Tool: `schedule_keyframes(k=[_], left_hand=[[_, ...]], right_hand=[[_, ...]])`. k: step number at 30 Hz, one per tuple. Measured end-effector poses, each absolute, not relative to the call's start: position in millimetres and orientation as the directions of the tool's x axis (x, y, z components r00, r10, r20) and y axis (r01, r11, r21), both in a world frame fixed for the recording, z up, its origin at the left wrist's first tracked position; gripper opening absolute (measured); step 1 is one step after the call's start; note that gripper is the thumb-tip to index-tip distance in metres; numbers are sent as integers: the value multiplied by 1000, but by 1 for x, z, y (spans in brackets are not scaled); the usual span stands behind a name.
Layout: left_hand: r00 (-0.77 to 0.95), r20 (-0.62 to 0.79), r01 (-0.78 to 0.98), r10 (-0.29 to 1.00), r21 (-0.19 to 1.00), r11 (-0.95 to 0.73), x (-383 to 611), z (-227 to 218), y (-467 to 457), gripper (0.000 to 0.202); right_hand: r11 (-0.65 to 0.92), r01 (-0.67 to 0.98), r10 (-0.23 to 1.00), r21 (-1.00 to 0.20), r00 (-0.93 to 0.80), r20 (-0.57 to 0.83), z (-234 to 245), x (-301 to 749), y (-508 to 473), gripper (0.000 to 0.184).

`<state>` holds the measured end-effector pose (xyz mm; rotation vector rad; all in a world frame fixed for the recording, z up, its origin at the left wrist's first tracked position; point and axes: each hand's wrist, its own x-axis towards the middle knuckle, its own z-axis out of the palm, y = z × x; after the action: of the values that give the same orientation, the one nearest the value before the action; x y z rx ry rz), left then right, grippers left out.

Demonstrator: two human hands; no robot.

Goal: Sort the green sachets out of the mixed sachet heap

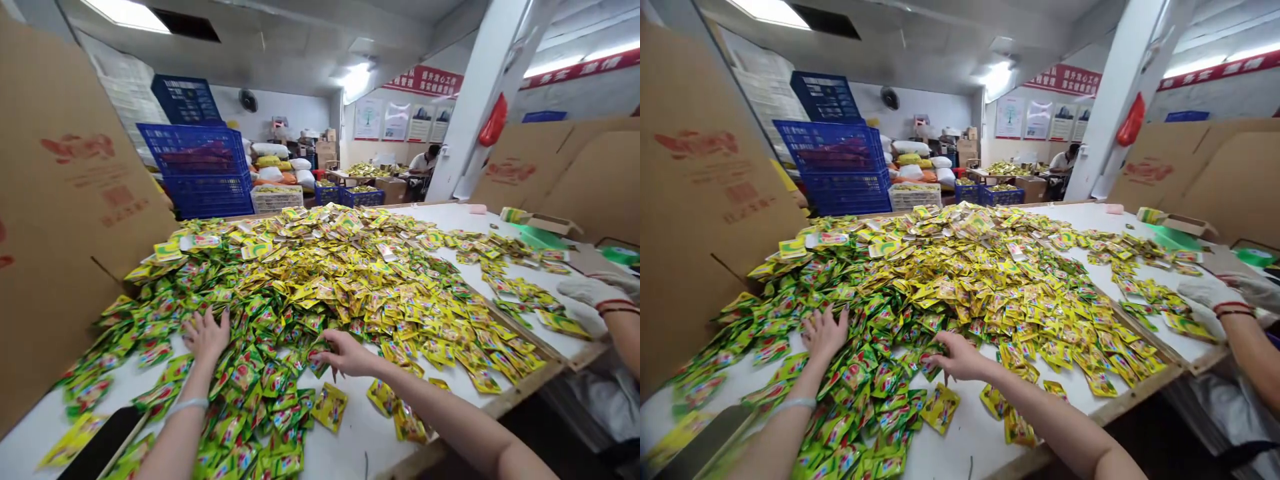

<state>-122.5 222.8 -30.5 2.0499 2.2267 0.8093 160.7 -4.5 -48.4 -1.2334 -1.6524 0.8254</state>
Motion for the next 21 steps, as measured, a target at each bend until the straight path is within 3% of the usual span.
schedule_keyframes(k=[3,10,15,21], left_hand=[[-203,304,885,931,464,41,-115,-14,207,66],[-202,308,878,930,477,33,-117,-14,199,66],[-201,329,892,923,451,33,-125,-35,210,67],[-186,323,918,928,393,47,-134,-53,224,66]], right_hand=[[332,379,942,-864,-77,328,-24,163,3,28],[351,546,884,-760,75,462,11,193,61,37],[262,778,849,-571,95,520,35,211,137,28],[194,936,865,-292,-23,501,42,192,223,29]])
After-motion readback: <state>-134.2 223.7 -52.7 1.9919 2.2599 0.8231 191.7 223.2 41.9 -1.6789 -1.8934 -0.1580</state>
